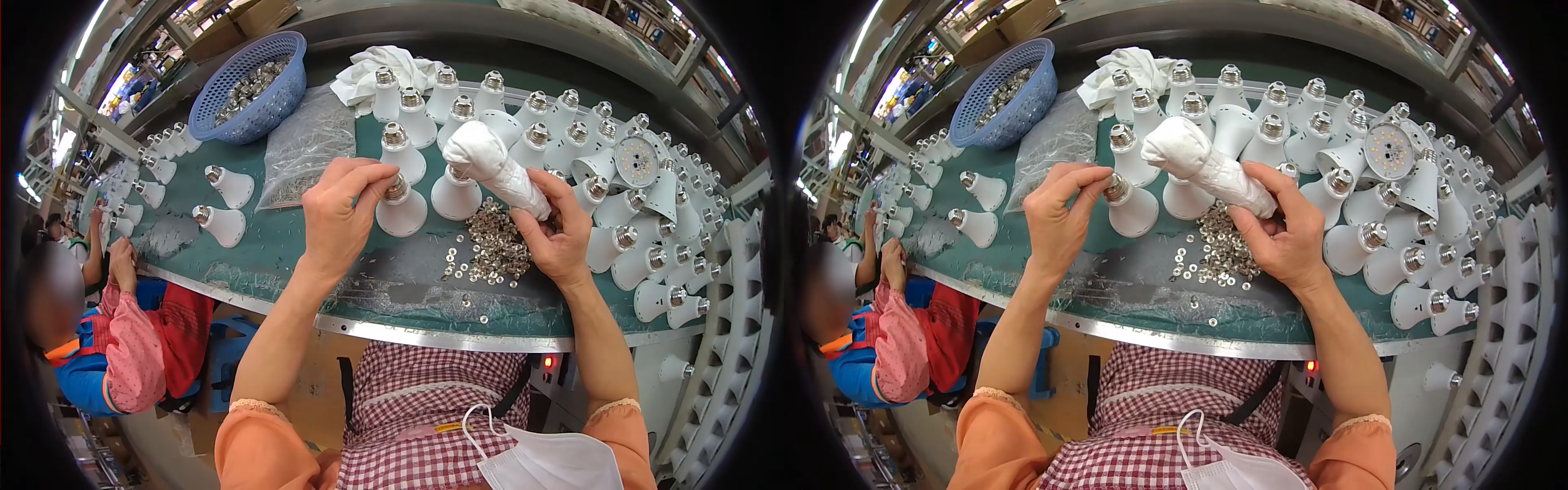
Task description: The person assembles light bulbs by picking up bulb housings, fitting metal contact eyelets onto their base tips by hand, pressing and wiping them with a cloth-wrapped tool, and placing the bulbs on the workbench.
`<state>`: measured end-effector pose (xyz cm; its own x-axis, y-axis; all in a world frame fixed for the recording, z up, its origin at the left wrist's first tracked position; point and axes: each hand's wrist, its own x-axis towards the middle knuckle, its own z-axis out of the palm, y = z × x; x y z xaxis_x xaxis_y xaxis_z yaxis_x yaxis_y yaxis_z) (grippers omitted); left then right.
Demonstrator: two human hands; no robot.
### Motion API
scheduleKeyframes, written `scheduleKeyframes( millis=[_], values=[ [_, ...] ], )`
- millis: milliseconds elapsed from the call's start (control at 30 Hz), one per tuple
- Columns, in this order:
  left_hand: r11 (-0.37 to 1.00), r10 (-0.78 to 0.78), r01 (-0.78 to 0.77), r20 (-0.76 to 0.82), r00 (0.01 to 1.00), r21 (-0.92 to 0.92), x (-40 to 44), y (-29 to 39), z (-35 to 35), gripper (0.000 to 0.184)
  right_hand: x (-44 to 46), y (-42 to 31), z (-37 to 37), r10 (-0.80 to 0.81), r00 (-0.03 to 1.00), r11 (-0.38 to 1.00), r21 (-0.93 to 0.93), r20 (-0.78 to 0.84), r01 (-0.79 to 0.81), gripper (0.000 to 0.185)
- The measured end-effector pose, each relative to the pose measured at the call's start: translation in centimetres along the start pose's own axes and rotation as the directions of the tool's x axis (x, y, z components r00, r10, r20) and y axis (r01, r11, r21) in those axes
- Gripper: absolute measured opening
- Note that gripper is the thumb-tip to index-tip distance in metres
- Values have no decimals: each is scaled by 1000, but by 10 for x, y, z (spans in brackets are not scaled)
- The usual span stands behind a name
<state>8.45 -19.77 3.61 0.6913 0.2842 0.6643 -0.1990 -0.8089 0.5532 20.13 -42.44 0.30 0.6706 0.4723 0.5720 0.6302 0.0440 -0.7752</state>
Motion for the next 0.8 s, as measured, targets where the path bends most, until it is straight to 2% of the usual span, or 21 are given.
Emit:
scheduleKeyframes(
  millis=[167, 300, 367, 400, 467, 600, 667, 700, 767, 800],
  values=[
    [946, 247, -250, 41, 968, 206, 2, -3, -5, 12, 0, 0, 0, -13, 1000, 1000, -8, -3, 13, 43],
    [947, 258, -267, 69, 964, 180, 3, -1, -8, 12, 0, 0, 1, -18, 1000, 1000, -7, -4, 18, 43],
    [989, 131, -136, 84, 988, 51, 1, -2, -9, 13, 0, -1, 1, -25, 1000, 1000, -10, -4, 25, 43],
    [989, 132, -137, 84, 988, 51, 0, -3, -9, 13, 0, -1, 1, -30, 1000, 999, -14, -4, 30, 43],
    [997, -43, 47, 73, 996, -62, -2, -8, -8, 15, 0, -1, 2, -33, 999, 999, -16, -15, 32, 43],
    [999, -36, 38, 70, 997, -21, -2, -8, -8, 14, 0, -2, 1, -9, 1000, 999, -47, 0, 9, 42],
    [984, 136, -140, 44, 990, 108, 0, -6, -7, 14, 0, -1, 2, -21, 1000, 999, -44, -6, 20, 42],
    [984, 136, -140, 45, 990, 108, 0, -6, -7, 14, 0, -1, 3, -31, 999, 999, -43, -14, 30, 42],
    [936, 277, -284, 64, 959, 207, 3, -6, -6, 16, 0, 0, 1, -34, 999, 997, -64, -8, 34, 42],
    [937, 276, -284, 66, 959, 205, 3, -6, -6, 16, 0, 1, 0, -38, 999, 996, -84, 0, 38, 43]
  ],
)
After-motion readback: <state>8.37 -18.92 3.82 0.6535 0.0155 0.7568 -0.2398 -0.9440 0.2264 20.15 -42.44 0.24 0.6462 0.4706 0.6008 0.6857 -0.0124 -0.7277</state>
